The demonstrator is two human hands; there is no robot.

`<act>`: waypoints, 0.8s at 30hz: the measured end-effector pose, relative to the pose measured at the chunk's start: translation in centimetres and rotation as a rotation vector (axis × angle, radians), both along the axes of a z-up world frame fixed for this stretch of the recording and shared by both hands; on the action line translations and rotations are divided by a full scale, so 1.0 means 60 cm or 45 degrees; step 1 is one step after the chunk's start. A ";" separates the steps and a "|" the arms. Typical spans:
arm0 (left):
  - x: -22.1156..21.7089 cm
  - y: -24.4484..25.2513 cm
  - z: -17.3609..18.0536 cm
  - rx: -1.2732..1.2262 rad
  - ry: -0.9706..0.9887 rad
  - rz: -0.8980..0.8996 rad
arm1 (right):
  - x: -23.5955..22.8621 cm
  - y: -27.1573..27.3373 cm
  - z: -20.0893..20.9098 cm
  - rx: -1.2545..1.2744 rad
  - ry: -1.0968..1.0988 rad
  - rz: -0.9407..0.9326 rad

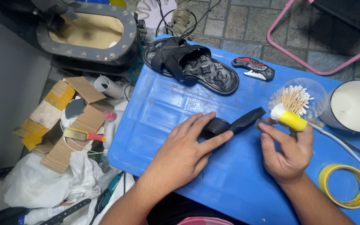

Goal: The person applies glue to a black sandal using a yellow glue stick. They rub the glue along the sole and strap areas, then briefly pick up a small black piece before continuing to apply glue to the sandal.

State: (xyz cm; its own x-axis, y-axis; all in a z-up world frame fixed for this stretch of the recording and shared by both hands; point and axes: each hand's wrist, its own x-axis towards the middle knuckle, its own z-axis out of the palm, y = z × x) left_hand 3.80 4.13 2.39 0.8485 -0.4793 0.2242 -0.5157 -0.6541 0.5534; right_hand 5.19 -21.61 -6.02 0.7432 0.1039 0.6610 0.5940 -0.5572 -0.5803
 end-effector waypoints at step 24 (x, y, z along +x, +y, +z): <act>-0.033 0.027 -0.037 -0.635 0.222 0.429 | 0.001 0.008 -0.007 0.108 0.119 -0.004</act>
